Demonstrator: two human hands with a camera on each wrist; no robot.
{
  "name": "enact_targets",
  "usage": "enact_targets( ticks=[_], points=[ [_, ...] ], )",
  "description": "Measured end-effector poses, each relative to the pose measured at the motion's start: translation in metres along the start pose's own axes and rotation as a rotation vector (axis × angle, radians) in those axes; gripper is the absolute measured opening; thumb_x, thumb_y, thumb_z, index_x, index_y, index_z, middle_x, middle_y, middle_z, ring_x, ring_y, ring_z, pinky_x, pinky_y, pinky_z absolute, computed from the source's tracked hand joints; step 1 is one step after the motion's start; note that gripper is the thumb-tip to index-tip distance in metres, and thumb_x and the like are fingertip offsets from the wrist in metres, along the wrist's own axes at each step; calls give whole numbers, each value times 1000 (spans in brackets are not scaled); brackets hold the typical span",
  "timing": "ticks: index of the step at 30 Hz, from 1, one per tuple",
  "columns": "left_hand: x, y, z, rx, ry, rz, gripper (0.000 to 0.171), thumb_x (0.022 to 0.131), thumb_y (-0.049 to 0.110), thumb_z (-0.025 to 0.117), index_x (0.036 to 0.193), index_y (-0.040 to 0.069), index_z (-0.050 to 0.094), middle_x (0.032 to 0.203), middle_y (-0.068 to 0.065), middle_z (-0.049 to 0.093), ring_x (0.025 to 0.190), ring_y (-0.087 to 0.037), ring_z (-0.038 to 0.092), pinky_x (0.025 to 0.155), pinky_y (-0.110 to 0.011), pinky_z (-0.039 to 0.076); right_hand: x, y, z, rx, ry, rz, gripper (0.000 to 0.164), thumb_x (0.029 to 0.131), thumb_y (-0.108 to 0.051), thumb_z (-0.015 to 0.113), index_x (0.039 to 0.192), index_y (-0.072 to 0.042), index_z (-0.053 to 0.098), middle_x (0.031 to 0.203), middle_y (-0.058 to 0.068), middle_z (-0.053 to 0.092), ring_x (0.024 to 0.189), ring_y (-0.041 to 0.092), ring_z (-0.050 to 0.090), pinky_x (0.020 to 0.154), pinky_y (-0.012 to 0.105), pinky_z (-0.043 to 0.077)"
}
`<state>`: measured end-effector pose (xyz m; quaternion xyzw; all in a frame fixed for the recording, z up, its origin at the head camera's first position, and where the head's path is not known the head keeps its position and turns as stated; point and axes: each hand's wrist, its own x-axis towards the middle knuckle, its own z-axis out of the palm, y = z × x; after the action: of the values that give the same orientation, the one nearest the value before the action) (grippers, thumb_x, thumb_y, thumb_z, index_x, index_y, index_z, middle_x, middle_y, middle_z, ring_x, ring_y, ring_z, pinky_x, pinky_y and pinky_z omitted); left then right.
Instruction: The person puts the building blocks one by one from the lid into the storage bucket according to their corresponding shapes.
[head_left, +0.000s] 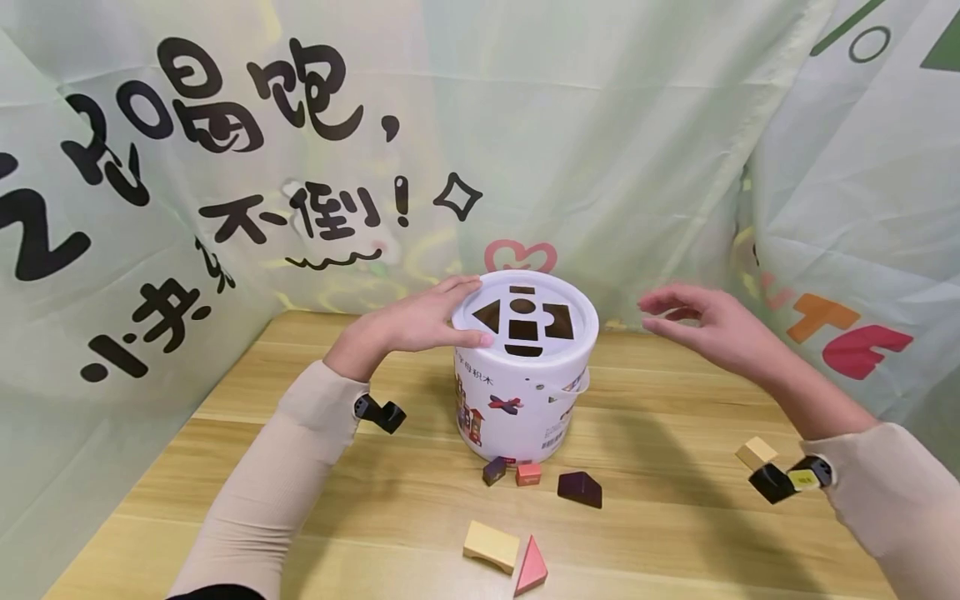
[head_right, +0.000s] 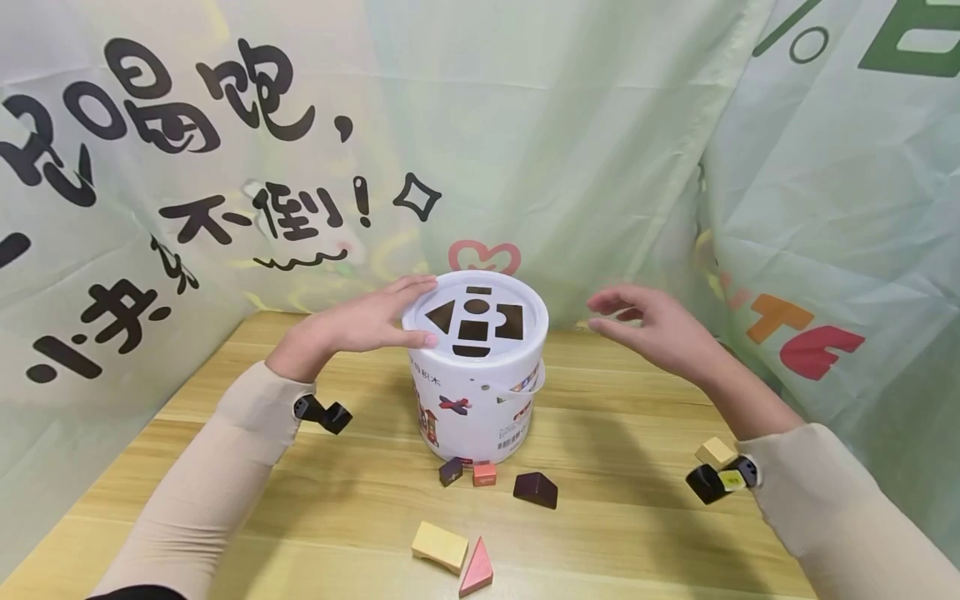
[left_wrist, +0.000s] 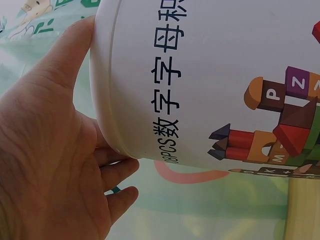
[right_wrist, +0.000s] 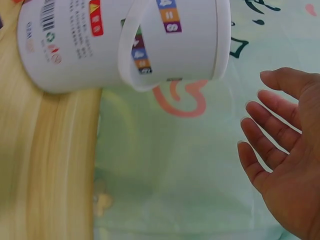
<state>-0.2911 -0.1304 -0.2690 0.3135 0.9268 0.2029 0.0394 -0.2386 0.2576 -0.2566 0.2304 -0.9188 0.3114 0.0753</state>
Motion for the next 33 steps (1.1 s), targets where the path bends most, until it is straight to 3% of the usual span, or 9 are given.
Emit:
enact_targets(
  ticks=[7, 19, 33],
  points=[
    [0, 0, 0, 13, -1, -4, 102, 82, 70, 60, 157, 14, 21, 162, -4, 16, 143, -27, 25, 112, -50, 28, -25, 25, -4, -11, 11, 17, 30, 97, -22, 64, 123, -6, 63, 115, 9, 64, 95, -3, 58, 77, 11, 46],
    [1, -1, -1, 12, -4, -3, 102, 82, 70, 60, 157, 13, 21, 162, -5, 15, 145, -26, 21, 113, -50, 26, -66, 66, -5, 3, 10, 90, 31, 97, -18, 64, 125, -6, 61, 110, -13, 62, 93, -4, 57, 73, 11, 46],
    [0, 0, -1, 18, -12, -24, 101, 82, 71, 59, 157, 15, 21, 162, -2, 14, 145, -25, 20, 113, -50, 26, -107, 115, 4, 14, -12, 266, 43, 97, -25, 64, 131, -1, 56, 110, -24, 58, 91, -10, 56, 68, 16, 49]
  ],
)
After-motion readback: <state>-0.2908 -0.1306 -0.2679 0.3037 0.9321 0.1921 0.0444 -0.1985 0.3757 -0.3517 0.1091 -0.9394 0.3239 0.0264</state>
